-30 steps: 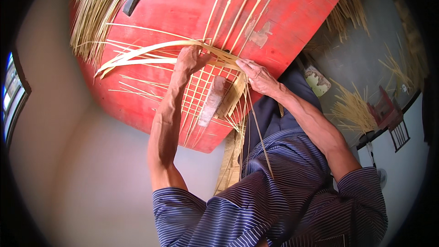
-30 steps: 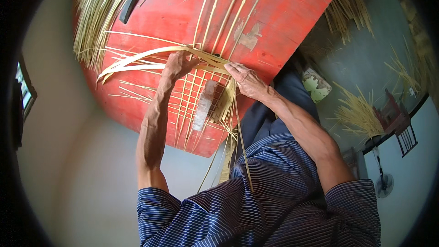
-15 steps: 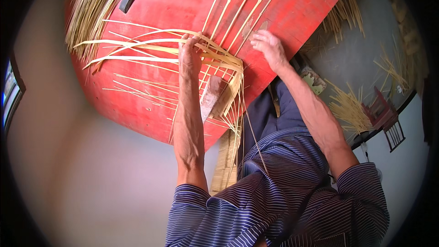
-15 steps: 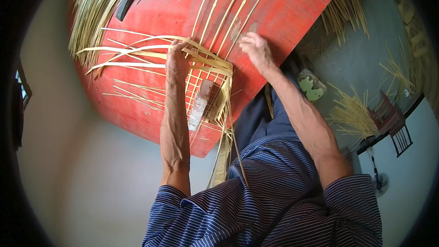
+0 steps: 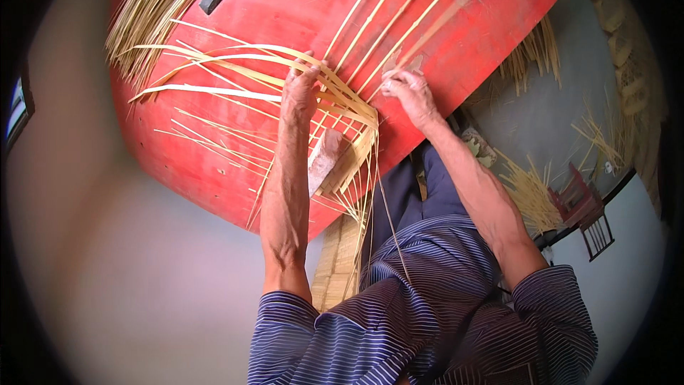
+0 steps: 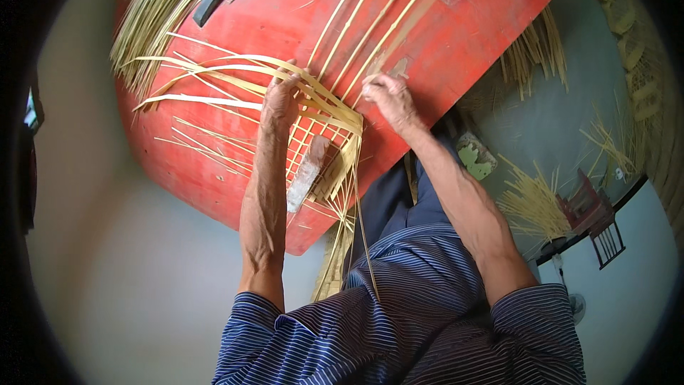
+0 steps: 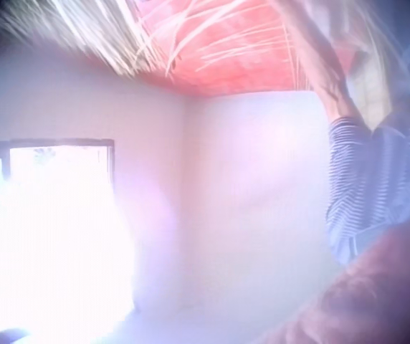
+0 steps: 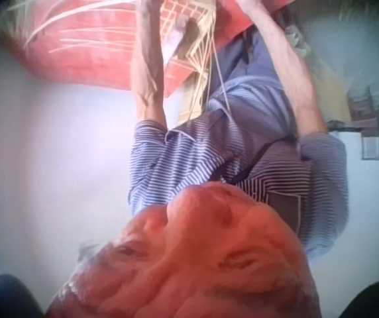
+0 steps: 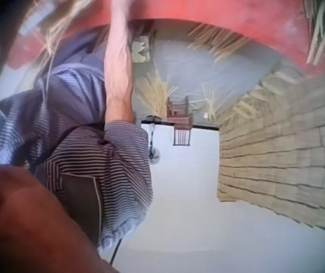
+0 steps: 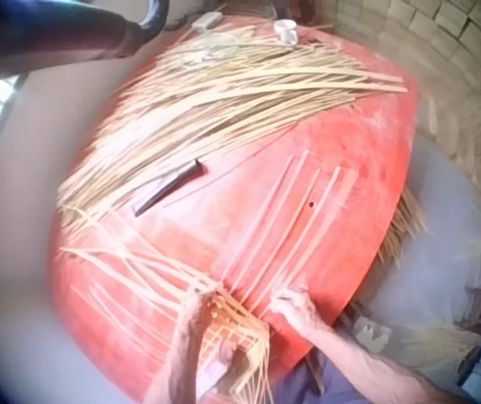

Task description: The person weaves thin bamboo strips by hand on a red work surface. They interlace the strips in a repetitive pattern, occasionally using a small wooden block to press the weave tight.

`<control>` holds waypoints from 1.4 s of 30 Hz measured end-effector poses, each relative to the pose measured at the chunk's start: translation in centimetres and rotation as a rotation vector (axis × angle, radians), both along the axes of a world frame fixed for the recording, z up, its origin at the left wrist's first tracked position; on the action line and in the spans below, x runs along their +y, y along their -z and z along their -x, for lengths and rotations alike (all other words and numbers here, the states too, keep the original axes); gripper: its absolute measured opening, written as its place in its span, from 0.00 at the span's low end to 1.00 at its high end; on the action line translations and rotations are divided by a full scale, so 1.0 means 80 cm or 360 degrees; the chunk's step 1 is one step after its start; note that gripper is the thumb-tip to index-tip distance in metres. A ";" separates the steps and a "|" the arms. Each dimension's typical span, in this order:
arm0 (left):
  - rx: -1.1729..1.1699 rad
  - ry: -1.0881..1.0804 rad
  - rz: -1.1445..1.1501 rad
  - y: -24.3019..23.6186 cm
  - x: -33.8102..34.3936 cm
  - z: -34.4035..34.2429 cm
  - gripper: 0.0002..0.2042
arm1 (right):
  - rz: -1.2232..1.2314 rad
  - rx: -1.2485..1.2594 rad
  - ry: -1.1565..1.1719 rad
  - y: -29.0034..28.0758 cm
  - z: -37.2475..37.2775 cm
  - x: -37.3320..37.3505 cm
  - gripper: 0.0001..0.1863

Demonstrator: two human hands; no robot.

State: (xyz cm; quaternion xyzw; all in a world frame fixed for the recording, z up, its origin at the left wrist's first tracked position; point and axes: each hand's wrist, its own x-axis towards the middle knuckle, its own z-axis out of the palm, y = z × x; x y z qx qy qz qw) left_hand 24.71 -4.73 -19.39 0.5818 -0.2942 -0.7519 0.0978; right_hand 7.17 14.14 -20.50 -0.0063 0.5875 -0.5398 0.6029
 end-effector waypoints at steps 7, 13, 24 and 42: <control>-0.0048 0.0037 -0.0100 -0.014 -0.006 0.007 0.22 | -0.0028 0.0977 -0.0761 -0.030 -0.016 -0.086 0.19; -0.0008 0.0149 -0.0051 -0.020 -0.007 0.006 0.20 | 0.0032 0.0965 -0.1260 -0.016 -0.026 -0.116 0.21; -0.0194 0.0324 0.0509 -0.054 0.015 0.022 0.23 | -0.0054 0.0875 -0.1181 -0.003 0.000 -0.112 0.17; -0.0147 0.0147 0.0967 -0.069 0.095 0.000 0.06 | -0.0749 0.0197 -0.1219 -0.038 -0.018 -0.041 0.34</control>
